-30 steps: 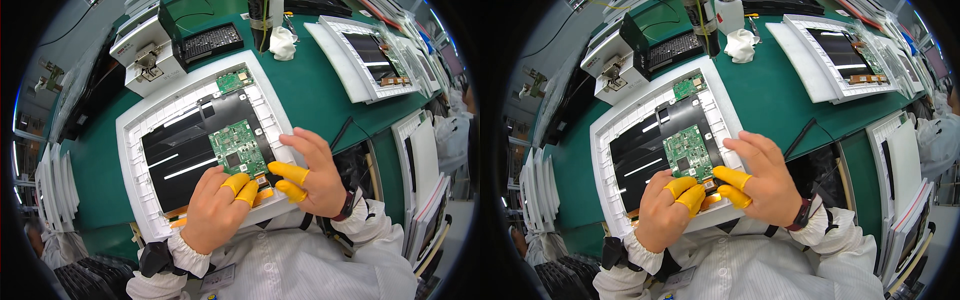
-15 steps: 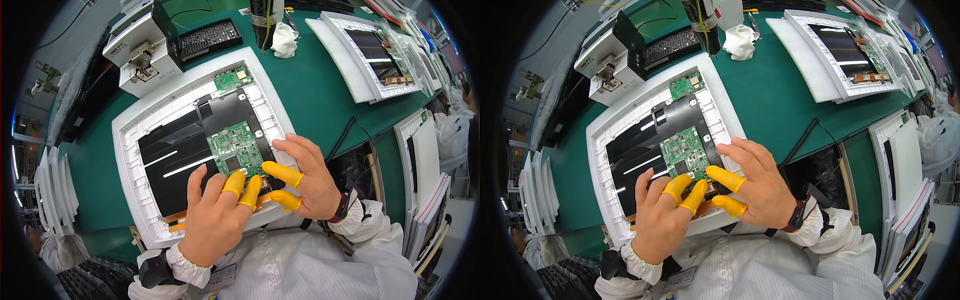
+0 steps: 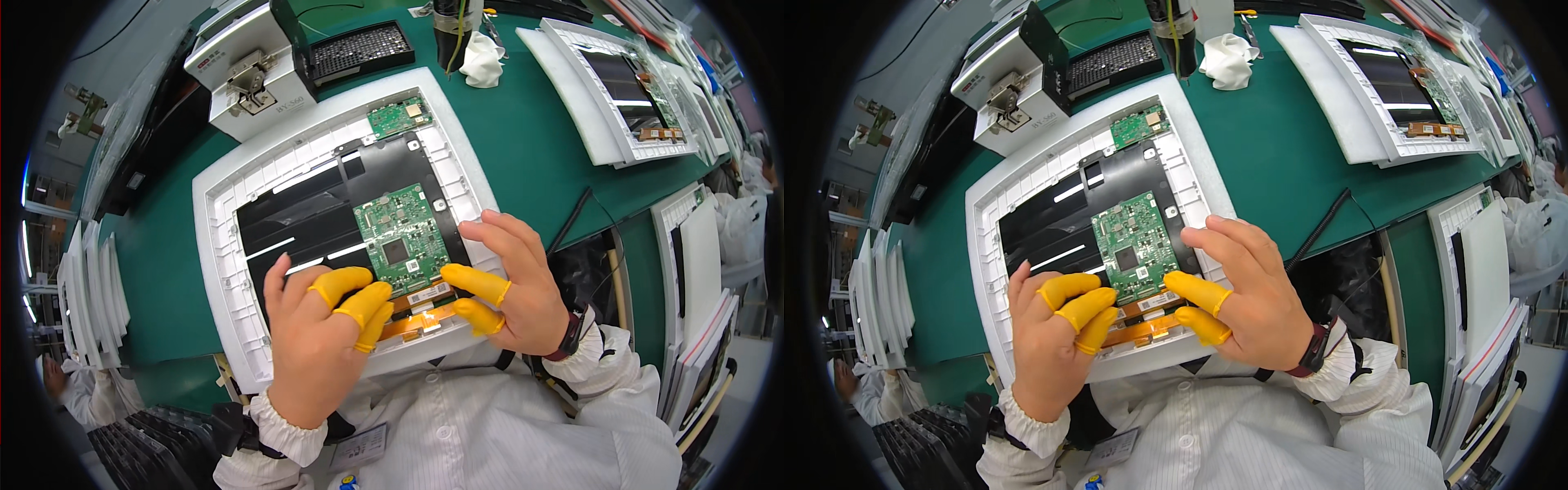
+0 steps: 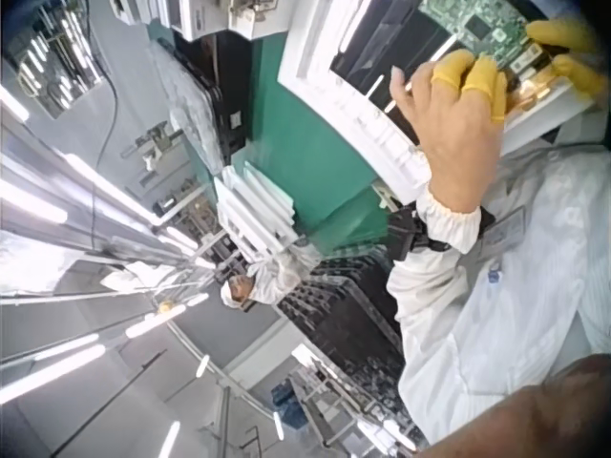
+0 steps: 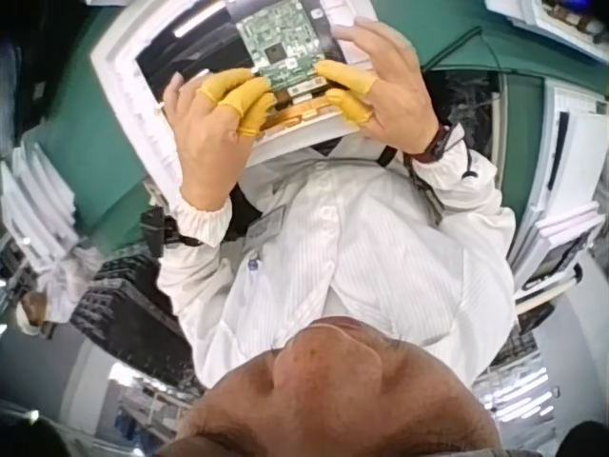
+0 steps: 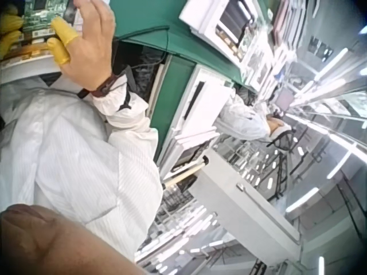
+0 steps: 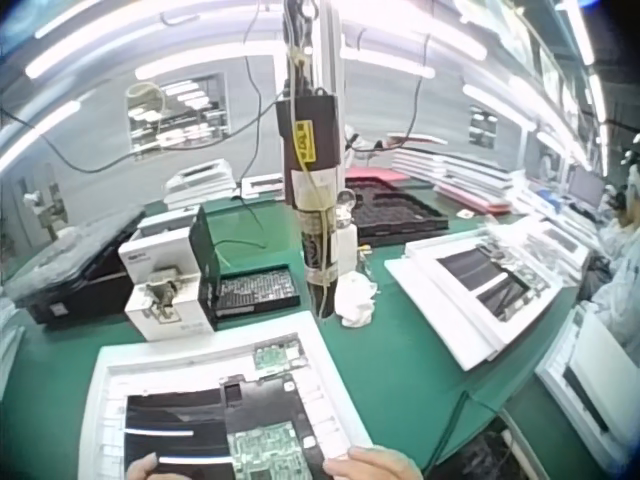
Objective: Assembling and cleaning internal components of a tablet-sized electronic device.
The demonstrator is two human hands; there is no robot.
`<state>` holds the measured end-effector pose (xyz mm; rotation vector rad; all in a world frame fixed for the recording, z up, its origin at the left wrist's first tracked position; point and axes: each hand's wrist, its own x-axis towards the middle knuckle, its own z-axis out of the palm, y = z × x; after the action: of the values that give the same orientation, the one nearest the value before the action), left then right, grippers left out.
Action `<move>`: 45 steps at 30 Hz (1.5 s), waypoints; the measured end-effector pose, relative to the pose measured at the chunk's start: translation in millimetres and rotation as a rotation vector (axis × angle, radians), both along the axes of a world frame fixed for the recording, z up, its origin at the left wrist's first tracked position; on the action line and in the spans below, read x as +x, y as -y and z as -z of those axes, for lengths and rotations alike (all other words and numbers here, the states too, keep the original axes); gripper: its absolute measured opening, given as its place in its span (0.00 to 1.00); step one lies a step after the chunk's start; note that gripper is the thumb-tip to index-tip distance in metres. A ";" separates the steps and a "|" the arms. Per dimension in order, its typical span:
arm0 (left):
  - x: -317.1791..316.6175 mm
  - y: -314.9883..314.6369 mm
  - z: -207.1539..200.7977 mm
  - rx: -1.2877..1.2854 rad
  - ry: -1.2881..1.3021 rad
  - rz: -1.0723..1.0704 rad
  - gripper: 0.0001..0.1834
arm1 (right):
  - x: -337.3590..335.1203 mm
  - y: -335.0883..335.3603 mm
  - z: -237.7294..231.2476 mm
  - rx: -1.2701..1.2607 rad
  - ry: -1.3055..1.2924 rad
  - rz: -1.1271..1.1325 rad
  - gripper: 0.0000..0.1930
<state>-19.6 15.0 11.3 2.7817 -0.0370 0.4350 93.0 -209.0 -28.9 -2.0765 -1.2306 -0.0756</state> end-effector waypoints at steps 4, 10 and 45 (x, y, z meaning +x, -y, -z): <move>-0.6 4.9 2.2 0.013 0.003 0.043 0.10 | -1.0 -0.7 -1.9 0.029 0.025 -0.021 0.18; -9.9 12.3 -2.6 -0.034 -0.074 0.046 0.11 | -6.6 5.7 -6.3 0.041 0.002 -0.072 0.16; 0.9 19.9 17.5 -0.087 0.049 0.010 0.13 | -10.9 -26.3 -9.7 0.017 0.039 0.009 0.09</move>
<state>-18.7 -5.0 -6.3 2.6840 -0.0425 0.4905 82.1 -182.7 -19.3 -2.0749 -1.2394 -0.1311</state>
